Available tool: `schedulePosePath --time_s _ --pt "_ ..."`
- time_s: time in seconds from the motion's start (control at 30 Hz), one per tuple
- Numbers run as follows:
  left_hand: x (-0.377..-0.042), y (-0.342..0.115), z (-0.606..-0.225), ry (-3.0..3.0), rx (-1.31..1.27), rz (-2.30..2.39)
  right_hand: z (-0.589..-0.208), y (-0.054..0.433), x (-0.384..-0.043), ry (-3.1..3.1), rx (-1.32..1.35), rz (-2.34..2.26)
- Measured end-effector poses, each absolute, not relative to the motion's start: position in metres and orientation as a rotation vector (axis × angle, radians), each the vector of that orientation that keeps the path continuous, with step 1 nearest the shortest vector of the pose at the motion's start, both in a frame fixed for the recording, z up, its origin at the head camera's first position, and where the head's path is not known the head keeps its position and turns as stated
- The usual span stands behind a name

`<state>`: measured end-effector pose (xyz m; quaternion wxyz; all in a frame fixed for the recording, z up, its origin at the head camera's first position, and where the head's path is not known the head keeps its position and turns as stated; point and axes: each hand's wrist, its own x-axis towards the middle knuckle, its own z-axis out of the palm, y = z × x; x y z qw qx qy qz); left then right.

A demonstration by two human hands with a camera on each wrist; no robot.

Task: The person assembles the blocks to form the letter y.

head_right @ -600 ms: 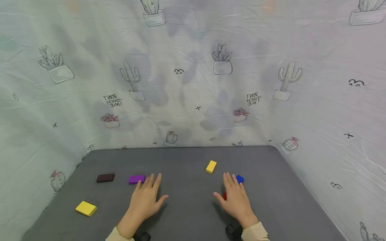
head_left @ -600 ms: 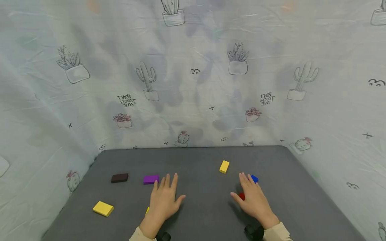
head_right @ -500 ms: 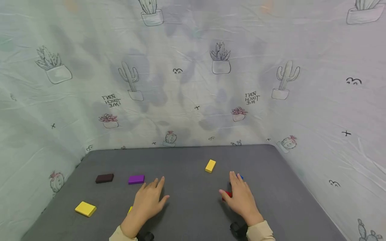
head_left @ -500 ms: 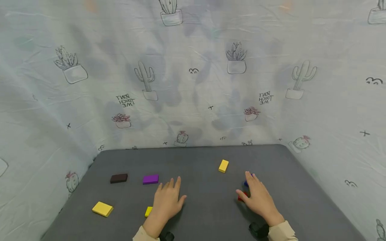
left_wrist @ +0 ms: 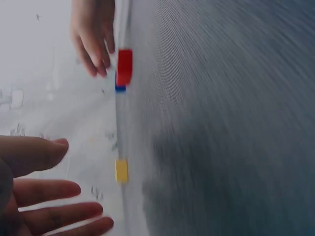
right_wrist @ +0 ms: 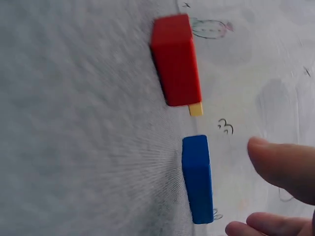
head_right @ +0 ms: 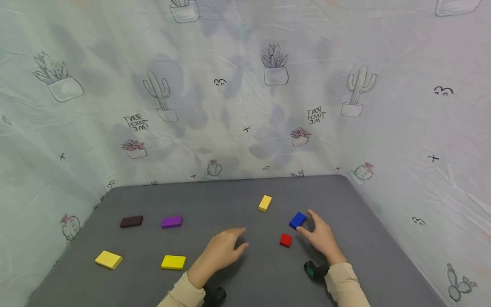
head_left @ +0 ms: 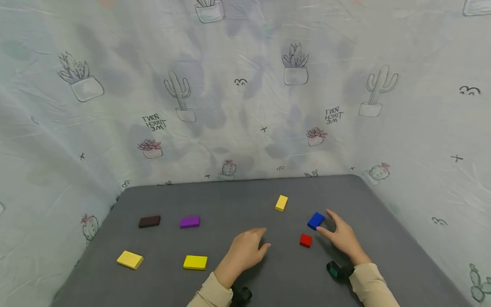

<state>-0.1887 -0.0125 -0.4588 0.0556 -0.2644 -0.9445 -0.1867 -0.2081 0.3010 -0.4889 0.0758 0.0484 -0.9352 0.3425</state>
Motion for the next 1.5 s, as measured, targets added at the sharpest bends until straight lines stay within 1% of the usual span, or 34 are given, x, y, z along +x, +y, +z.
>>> schedulePosePath --time_s 0.17,0.33,0.5,0.73,0.93,1.07,1.33,1.5 --pt "-0.198 0.015 -0.460 -2.908 -0.862 -0.851 -0.492 0.304 -0.225 -2.749 0.211 1.194" --pt "-0.203 0.042 -0.469 -2.869 -0.885 -0.923 -0.497 0.303 -0.232 -2.713 0.258 1.285" --pt "-0.205 0.061 -0.479 -2.802 -0.833 -1.029 -0.499 0.302 -0.235 -2.691 0.264 1.335" --pt "-0.211 0.074 -0.492 -2.764 -0.757 -1.121 -0.505 0.300 -0.240 -2.685 0.274 1.342" --pt "-0.214 0.079 -0.498 -2.746 -0.736 -1.191 -0.508 0.300 -0.245 -2.726 0.313 1.334" --pt "-0.216 0.084 -0.503 -2.757 -0.732 -1.204 -0.510 0.303 -0.248 -2.751 0.293 1.351" --pt "-0.213 0.093 -0.507 -2.776 -0.723 -1.266 -0.509 0.311 -0.243 -2.838 0.277 1.237" --pt "-0.211 0.099 -0.510 -2.781 -0.708 -1.225 -0.509 0.315 -0.240 -2.872 0.286 1.180"
